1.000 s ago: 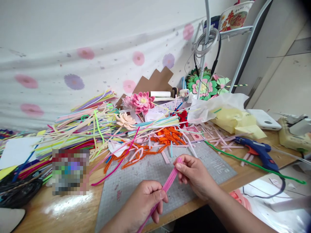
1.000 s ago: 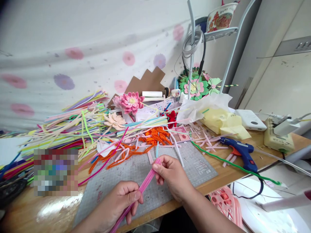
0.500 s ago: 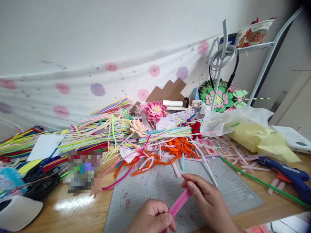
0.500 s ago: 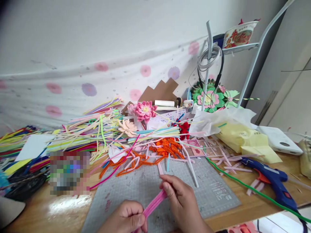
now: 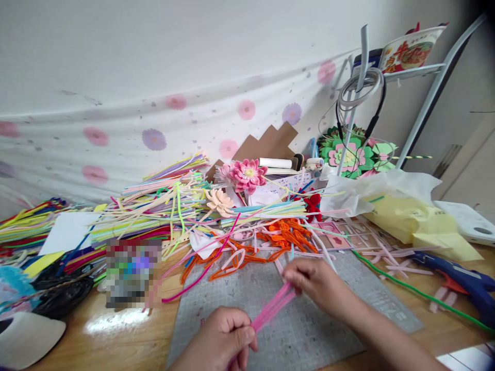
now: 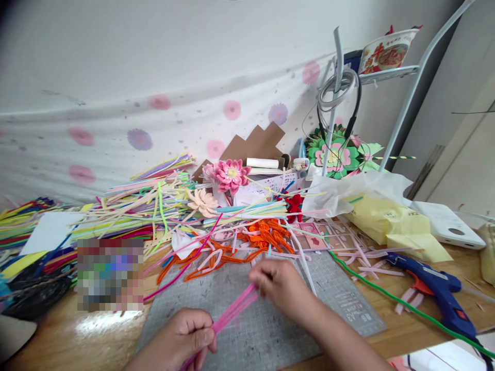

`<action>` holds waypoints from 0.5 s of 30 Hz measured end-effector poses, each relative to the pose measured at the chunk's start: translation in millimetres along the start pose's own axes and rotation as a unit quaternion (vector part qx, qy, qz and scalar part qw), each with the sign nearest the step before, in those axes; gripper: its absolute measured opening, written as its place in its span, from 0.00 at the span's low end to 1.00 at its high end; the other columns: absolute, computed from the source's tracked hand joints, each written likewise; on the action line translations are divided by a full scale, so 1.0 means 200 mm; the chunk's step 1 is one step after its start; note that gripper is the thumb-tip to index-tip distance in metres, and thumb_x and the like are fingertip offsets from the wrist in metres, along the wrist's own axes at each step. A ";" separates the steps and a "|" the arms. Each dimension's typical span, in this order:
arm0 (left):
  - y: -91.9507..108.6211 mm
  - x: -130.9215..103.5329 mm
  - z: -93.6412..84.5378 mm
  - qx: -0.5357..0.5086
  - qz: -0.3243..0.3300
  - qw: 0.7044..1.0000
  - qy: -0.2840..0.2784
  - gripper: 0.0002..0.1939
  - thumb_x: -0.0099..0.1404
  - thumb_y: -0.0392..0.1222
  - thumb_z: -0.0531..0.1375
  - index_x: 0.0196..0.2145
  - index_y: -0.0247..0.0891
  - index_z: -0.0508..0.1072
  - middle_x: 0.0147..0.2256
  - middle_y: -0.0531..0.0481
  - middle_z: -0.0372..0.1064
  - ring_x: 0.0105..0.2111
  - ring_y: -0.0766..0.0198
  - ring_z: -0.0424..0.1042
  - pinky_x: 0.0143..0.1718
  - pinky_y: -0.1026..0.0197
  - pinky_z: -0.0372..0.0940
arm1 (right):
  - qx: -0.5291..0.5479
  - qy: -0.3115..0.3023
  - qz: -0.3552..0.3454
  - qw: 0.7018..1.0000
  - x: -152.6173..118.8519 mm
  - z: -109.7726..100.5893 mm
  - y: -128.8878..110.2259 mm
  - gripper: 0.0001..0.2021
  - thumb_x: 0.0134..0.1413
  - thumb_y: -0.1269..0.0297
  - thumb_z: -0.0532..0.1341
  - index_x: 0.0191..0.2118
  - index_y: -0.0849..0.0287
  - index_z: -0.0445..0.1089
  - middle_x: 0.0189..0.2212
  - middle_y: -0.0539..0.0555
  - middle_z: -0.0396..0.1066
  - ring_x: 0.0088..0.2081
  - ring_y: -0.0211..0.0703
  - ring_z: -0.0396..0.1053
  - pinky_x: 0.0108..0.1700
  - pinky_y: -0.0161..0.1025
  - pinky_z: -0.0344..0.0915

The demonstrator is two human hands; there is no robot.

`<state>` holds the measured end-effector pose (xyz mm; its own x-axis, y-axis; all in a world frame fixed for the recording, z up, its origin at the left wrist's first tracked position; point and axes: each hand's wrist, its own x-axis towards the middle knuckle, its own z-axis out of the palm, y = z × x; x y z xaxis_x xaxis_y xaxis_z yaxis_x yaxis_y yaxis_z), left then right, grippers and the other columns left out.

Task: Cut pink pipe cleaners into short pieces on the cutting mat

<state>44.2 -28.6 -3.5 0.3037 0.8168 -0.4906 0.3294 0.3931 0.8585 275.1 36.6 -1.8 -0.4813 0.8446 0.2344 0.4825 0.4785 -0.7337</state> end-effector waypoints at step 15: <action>-0.09 0.02 -0.12 -0.216 0.040 0.976 0.008 0.23 0.47 0.59 0.65 0.21 0.33 0.69 0.11 0.54 0.62 0.10 0.73 0.56 0.13 0.70 0.49 | -0.370 -0.215 -0.022 0.903 0.97 0.24 -0.08 0.12 0.63 0.63 0.60 0.49 0.62 0.67 0.47 0.57 0.67 0.45 0.49 0.68 0.46 0.50 0.68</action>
<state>18.4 -21.9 -18.3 0.2986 0.8573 -0.4195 -0.1029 0.4659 0.8789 138.8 181.6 25.0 -0.6752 0.7253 -0.1339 0.7363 0.6735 -0.0646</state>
